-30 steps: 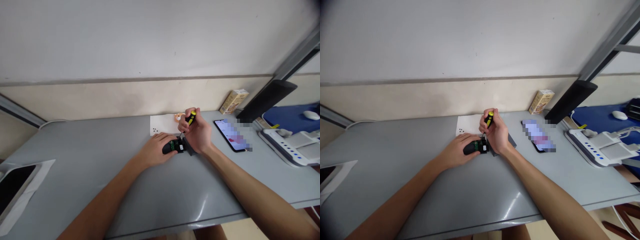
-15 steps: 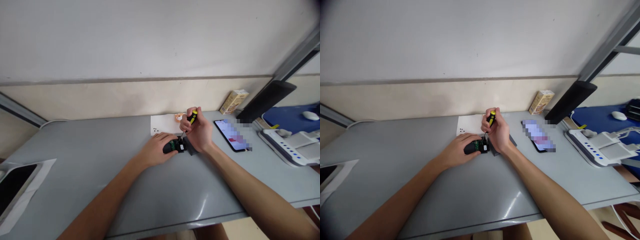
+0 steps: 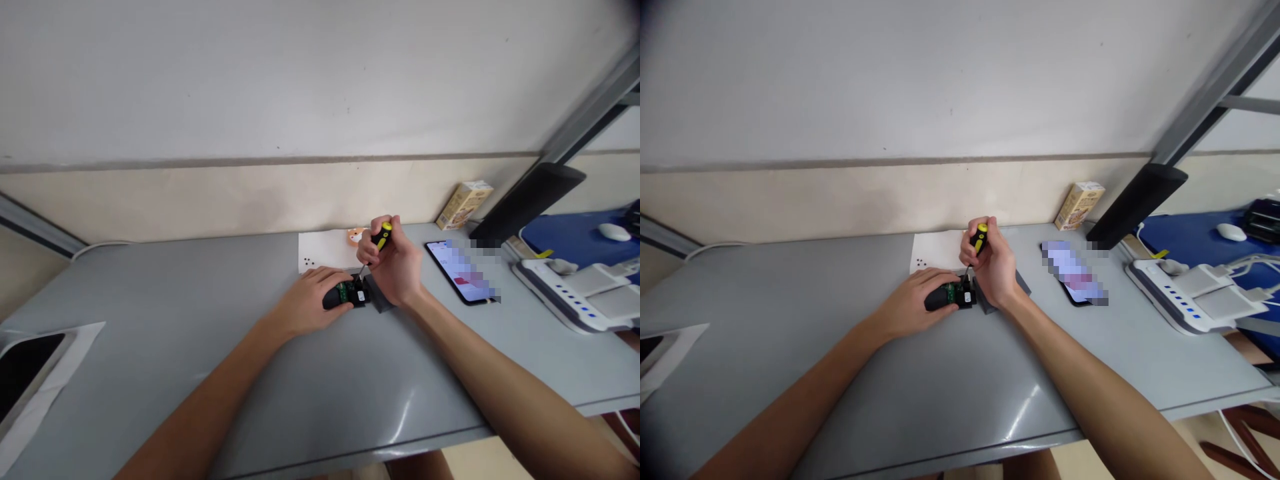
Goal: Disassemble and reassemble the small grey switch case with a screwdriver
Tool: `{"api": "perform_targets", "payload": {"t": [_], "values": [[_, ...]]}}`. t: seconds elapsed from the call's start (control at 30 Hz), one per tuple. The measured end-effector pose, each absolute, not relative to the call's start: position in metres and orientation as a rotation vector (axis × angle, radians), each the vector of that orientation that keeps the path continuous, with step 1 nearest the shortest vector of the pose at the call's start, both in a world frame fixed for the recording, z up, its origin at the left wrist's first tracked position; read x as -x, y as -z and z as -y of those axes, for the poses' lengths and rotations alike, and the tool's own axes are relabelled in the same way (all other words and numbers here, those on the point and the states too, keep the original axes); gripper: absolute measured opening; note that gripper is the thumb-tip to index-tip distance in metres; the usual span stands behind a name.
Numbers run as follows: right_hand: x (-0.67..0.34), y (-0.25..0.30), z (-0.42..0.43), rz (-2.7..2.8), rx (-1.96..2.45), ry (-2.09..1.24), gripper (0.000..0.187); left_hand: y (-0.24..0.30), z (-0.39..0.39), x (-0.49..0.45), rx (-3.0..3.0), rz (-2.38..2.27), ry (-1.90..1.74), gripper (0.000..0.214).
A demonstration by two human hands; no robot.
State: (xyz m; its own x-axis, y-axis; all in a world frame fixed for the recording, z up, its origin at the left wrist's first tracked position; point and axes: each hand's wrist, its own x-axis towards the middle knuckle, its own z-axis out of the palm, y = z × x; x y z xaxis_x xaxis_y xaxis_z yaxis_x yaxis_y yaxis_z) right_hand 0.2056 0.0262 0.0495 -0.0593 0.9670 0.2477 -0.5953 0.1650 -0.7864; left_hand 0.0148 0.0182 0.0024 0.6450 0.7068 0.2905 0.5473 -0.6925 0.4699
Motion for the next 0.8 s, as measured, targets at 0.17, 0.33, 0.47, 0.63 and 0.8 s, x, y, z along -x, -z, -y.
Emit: {"api": "perform_targets", "payload": {"t": [0.17,0.33,0.47,0.63,0.8], "values": [[-0.206,-0.049,-0.027,0.912,0.522,-1.386,0.045,-0.004,-0.018,-0.015,-2.522,-0.995,-0.661,0.041],[-0.207,-0.055,-0.025,0.829,0.462,-1.417,0.034,0.0,-0.019,-0.016,-2.492,-0.994,-0.737,0.035],[-0.208,-0.061,-0.021,0.721,0.417,-1.484,0.031,0.005,-0.022,-0.016,-2.334,-0.988,-0.883,0.014],[-0.215,-0.063,-0.024,0.641,0.4,-1.482,0.032,-0.001,-0.03,-0.011,-2.17,-1.007,-0.934,0.017],[-0.21,-0.058,-0.026,0.651,0.374,-1.434,0.027,-0.012,-0.042,0.005,-2.172,-1.229,-0.987,0.026]]}}
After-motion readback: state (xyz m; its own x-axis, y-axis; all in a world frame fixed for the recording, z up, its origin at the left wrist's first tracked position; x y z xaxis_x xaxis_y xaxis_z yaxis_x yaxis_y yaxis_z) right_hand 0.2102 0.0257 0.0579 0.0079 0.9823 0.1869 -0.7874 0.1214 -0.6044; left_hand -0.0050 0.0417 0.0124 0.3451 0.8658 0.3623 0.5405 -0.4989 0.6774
